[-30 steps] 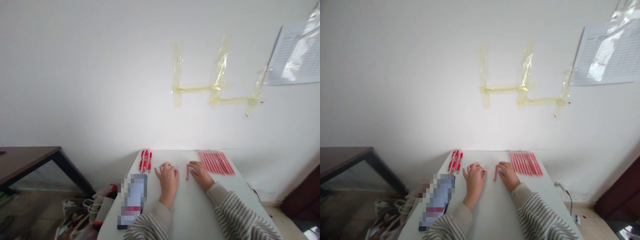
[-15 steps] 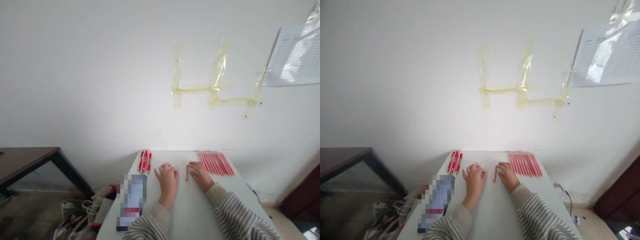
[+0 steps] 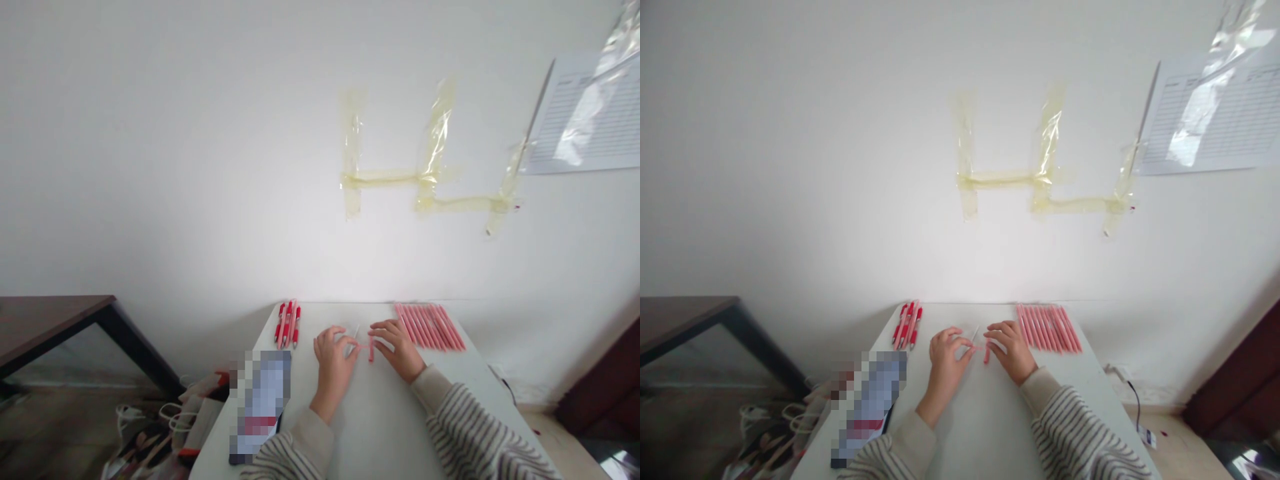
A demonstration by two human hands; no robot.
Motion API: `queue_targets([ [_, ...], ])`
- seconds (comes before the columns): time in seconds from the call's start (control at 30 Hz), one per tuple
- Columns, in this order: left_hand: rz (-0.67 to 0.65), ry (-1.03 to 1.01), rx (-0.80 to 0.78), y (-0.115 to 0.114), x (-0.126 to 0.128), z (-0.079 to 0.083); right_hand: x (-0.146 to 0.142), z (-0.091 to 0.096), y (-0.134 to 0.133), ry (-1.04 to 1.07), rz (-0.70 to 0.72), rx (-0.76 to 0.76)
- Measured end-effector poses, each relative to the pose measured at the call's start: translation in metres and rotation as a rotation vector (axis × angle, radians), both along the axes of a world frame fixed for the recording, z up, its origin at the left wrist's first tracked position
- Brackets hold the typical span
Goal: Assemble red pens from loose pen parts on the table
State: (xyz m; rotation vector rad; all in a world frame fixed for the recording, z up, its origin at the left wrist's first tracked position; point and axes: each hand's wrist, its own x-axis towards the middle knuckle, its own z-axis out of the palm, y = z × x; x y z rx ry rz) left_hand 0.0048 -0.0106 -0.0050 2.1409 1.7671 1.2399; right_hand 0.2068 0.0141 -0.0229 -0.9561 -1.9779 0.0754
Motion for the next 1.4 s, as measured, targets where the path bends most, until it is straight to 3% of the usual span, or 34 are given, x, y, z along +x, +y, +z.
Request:
queue_targets([
  [0.43, -0.029, -0.019, 0.051, 0.0009, 0.0007, -0.0024, -0.0019, 0.0001, -0.0007, -0.011, 0.059, 0.009],
  [1.4, -0.006, 0.008, 0.042, -0.0025, -0.0024, 0.0025, -0.0033, 0.0005, -0.0005, 0.027, 0.048, -0.019],
])
